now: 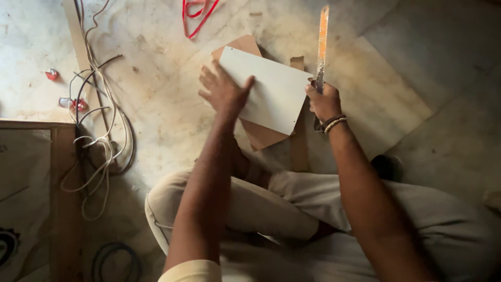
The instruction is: The person sits on the floor and uses a hand file to smooth the edges of a small wooden block. They hold the block with one hand and file the edges with the other, occasionally repositioning the wood to work on different sides.
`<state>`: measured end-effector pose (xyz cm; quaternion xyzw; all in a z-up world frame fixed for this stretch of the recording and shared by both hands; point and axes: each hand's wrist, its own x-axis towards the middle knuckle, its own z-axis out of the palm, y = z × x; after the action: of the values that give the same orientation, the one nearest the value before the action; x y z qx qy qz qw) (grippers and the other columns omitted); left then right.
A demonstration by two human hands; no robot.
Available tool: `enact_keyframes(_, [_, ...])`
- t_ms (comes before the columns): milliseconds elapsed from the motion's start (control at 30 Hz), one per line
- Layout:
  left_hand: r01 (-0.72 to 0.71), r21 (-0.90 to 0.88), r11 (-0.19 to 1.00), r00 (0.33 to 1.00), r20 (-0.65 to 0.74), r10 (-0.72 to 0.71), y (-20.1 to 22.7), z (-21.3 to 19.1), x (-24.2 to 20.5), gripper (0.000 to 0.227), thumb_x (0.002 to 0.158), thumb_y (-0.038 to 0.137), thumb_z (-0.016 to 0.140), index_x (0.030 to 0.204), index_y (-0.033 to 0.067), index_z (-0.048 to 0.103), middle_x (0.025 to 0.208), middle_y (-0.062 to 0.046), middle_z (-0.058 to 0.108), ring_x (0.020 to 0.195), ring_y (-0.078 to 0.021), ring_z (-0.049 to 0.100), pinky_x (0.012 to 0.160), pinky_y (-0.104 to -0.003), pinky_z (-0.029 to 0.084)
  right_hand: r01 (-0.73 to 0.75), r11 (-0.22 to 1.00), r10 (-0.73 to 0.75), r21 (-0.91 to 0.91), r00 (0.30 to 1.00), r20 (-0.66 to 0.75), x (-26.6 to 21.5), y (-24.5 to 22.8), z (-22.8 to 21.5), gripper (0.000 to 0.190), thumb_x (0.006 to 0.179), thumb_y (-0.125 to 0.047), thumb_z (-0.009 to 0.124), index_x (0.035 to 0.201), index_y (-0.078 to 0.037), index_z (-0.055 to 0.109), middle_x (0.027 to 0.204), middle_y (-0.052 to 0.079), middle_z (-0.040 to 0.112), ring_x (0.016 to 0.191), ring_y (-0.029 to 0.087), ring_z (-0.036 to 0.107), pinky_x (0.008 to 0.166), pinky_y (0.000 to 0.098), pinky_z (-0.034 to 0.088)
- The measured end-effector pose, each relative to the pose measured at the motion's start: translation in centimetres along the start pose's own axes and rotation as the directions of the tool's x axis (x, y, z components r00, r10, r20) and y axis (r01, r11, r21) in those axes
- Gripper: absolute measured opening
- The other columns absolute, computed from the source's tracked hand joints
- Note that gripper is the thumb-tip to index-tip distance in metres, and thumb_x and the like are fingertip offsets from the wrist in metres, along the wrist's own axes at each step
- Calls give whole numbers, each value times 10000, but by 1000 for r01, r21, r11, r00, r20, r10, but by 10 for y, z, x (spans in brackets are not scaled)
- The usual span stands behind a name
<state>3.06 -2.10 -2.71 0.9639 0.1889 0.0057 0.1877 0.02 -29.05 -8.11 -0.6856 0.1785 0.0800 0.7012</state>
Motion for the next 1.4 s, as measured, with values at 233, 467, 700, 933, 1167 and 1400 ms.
enact_keyframes(233, [194, -663, 723, 975, 48, -217, -28, -19, 57, 799, 928, 799, 525, 944, 0, 551, 893, -145, 603, 831, -293, 595, 758, -453, 460, 191, 970, -202, 150, 978, 58, -4, -48, 1, 283, 980, -99, 714, 1238, -29, 620, 815, -29, 610, 581, 45, 530, 507, 218, 433])
enact_keyframes(467, [219, -975, -28, 974, 217, 67, -54, -62, 67, 637, 874, 700, 614, 800, 68, 636, 787, -90, 687, 812, -282, 735, 853, -417, 624, 638, 764, -639, -97, 769, 16, 0, -44, 6, 348, 967, 197, 572, 1222, -15, 675, 1263, 48, 691, 942, 130, 611, 790, 276, 481])
enact_keyframes(700, [-230, -95, 969, 953, -226, 204, -31, -20, 15, 993, 516, 541, 957, 1283, 46, 565, 1253, -292, 604, 1102, -499, 611, 838, -546, 526, 593, 624, -701, -509, 713, -29, 6, 15, 1, 539, 823, 166, 575, 1338, 12, 611, 1338, 193, 624, 1196, 318, 629, 958, 370, 543])
enact_keyframes(933, [157, -85, 984, 909, 402, -110, -39, -21, 26, 1029, 604, 490, 987, 1376, 58, 460, 1284, -160, 720, 1172, -326, 698, 976, -419, 570, 117, 950, -186, -290, 957, -222, 45, 47, -29, 174, 1049, -127, 769, 1043, 46, 756, 865, 71, 636, 730, 144, 539, 688, 350, 481])
enact_keyframes(1167, [6, 244, 970, 927, 362, -97, -52, -39, 29, 1149, 581, 709, 896, 1442, 71, 485, 1444, -173, 579, 1314, -372, 577, 1009, -561, 480, 194, 974, -206, -114, 973, -105, 12, -4, 9, 190, 962, -204, 759, 1044, -36, 726, 755, -61, 585, 588, 46, 501, 514, 252, 426])
enact_keyframes(1400, [-225, 38, 974, 948, 239, 210, 2, -28, 1, 1236, 538, 625, 934, 1514, 127, 363, 1516, -209, 455, 1381, -431, 459, 1066, -650, 348, 234, 924, -280, -301, 952, -119, 3, -17, 22, 212, 942, -176, 729, 1097, -36, 697, 811, -35, 633, 612, 63, 551, 548, 266, 481])
